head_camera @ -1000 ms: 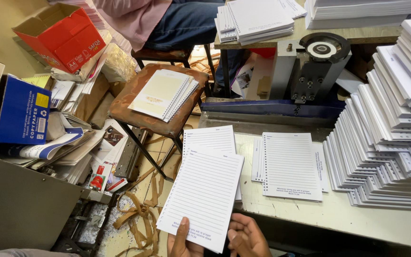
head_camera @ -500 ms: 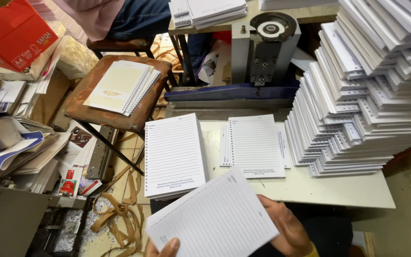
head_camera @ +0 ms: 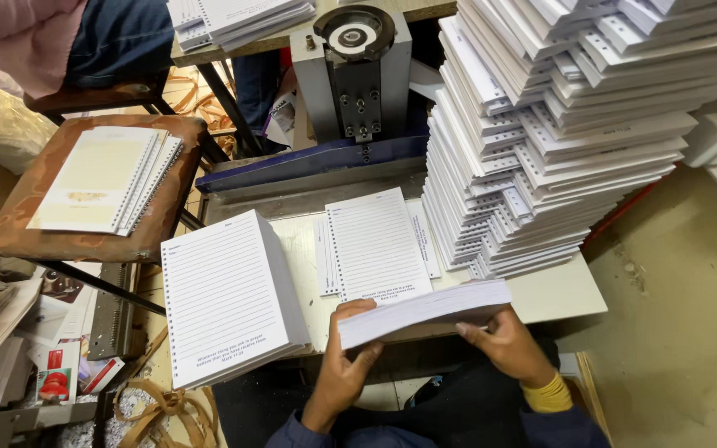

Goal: The person sits and repeatedly picks up stacks of lined paper, flips through the pages by hand, and places them back on a pile on the table. The person handles the papers one stack at a time, checking the contents before stacking them.

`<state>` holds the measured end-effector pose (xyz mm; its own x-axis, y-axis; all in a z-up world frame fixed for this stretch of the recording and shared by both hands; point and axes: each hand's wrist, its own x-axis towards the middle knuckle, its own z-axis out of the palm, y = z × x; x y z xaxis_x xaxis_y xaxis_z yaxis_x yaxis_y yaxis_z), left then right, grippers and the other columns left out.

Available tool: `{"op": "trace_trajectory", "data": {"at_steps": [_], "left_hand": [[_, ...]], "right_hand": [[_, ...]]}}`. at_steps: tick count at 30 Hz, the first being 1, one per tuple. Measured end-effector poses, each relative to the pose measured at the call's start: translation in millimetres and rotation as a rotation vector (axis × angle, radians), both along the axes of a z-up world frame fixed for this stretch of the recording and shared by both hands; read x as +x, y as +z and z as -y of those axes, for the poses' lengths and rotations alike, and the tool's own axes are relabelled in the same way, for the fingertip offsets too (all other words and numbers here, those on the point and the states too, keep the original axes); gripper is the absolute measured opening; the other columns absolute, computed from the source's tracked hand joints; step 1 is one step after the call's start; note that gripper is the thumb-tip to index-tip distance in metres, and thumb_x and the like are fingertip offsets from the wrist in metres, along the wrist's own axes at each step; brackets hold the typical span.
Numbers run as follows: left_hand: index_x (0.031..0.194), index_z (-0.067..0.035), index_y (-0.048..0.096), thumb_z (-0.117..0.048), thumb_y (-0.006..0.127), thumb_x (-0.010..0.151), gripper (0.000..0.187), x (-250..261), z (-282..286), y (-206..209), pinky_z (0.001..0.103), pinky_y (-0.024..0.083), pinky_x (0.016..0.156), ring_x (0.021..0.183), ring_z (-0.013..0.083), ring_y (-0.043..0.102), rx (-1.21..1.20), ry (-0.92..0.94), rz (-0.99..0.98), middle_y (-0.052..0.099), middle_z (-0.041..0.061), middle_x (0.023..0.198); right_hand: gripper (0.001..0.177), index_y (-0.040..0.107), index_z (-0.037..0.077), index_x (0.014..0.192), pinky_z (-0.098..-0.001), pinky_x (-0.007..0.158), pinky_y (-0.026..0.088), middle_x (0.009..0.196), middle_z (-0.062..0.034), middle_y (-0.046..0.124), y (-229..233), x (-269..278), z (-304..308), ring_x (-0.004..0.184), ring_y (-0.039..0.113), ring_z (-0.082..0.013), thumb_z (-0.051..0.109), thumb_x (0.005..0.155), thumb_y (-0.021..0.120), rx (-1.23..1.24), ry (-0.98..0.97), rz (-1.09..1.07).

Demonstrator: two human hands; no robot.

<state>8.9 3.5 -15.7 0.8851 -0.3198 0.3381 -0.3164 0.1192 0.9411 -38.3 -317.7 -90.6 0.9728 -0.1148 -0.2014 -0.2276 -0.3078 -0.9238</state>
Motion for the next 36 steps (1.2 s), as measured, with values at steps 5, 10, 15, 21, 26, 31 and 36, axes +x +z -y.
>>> {"op": "trace_trajectory", "data": {"at_steps": [5, 10, 15, 21, 26, 31, 36], "left_hand": [[0.130, -0.005, 0.057, -0.007, 0.058, 0.097, 0.034, -5.7, 9.3, -11.7, 0.034, 0.055, 0.089, 0.106, 0.0222, 0.057, -0.079, 0.087, -0.179, 0.057, 0.011, 0.118], [0.133, -0.011, 0.057, -0.041, 0.069, 0.100, 0.046, -1.9, -1.0, 16.5, 0.033, 0.047, 0.102, 0.115, 0.0212, 0.060, 0.083, 0.125, -0.203, 0.062, 0.007, 0.120], [0.149, -0.007, 0.050, -0.022, 0.065, 0.091, 0.061, -5.2, -2.3, 37.6, 0.042, 0.038, 0.124, 0.143, 0.0248, 0.054, 0.081, 0.153, -0.054, 0.060, 0.009, 0.148], [0.133, -0.004, 0.060, -0.022, 0.059, 0.103, 0.034, -2.7, 0.7, 35.1, 0.035, 0.047, 0.104, 0.117, 0.0252, 0.060, 0.008, 0.094, -0.063, 0.062, 0.010, 0.122], [0.139, -0.004, 0.055, -0.018, 0.061, 0.097, 0.045, -14.0, -0.3, 42.1, 0.036, 0.044, 0.108, 0.119, 0.0237, 0.060, 0.000, 0.141, -0.070, 0.064, 0.011, 0.127], [0.127, -0.006, 0.061, -0.022, 0.065, 0.099, 0.033, -3.0, -1.5, 29.7, 0.035, 0.046, 0.101, 0.112, 0.0243, 0.060, -0.014, 0.140, -0.034, 0.060, 0.010, 0.118], [0.128, -0.002, 0.061, -0.015, 0.065, 0.103, 0.029, -10.3, -7.2, 40.0, 0.037, 0.051, 0.102, 0.114, 0.0277, 0.065, 0.014, 0.114, 0.014, 0.063, 0.015, 0.122]], "right_hand": [[0.032, 0.084, 0.001, 0.112, -0.0386, 0.102, 0.066, 0.110, -0.0137, 0.089, 15.7, 5.7, -30.9, 0.108, 0.085, -0.0275, 0.025, 0.091, 0.081, 0.153, -0.137, 0.233], [0.044, 0.072, 0.002, 0.124, -0.0404, 0.107, 0.066, 0.120, -0.0155, 0.084, 37.4, 4.1, -27.7, 0.119, 0.082, -0.0291, 0.027, 0.089, 0.080, 0.123, -0.142, 0.047], [0.079, 0.037, 0.005, 0.164, -0.0405, 0.119, 0.048, 0.151, -0.0139, 0.065, 93.9, 6.3, -48.8, 0.143, 0.060, -0.0275, 0.017, 0.093, 0.068, 0.230, -0.006, 0.329], [0.061, 0.052, 0.002, 0.153, -0.0409, 0.117, 0.054, 0.135, -0.0162, 0.071, 35.1, -1.2, -35.6, 0.133, 0.068, -0.0306, 0.011, 0.095, 0.070, 0.304, -0.126, 0.304], [0.067, 0.048, 0.004, 0.156, -0.0375, 0.115, 0.053, 0.141, -0.0149, 0.067, 66.8, -3.9, -47.4, 0.133, 0.065, -0.0261, 0.005, 0.093, 0.068, 0.319, -0.125, 0.309], [0.052, 0.058, 0.001, 0.143, -0.0326, 0.104, 0.056, 0.134, -0.0130, 0.065, 30.2, -3.1, -39.0, 0.113, 0.068, -0.0221, 0.001, 0.094, 0.072, 0.350, -0.097, 0.351], [0.043, 0.060, 0.001, 0.138, -0.0368, 0.108, 0.056, 0.128, -0.0136, 0.063, 47.5, -2.7, -32.8, 0.120, 0.067, -0.0261, 0.011, 0.098, 0.068, 0.266, 0.000, 0.401]]}}
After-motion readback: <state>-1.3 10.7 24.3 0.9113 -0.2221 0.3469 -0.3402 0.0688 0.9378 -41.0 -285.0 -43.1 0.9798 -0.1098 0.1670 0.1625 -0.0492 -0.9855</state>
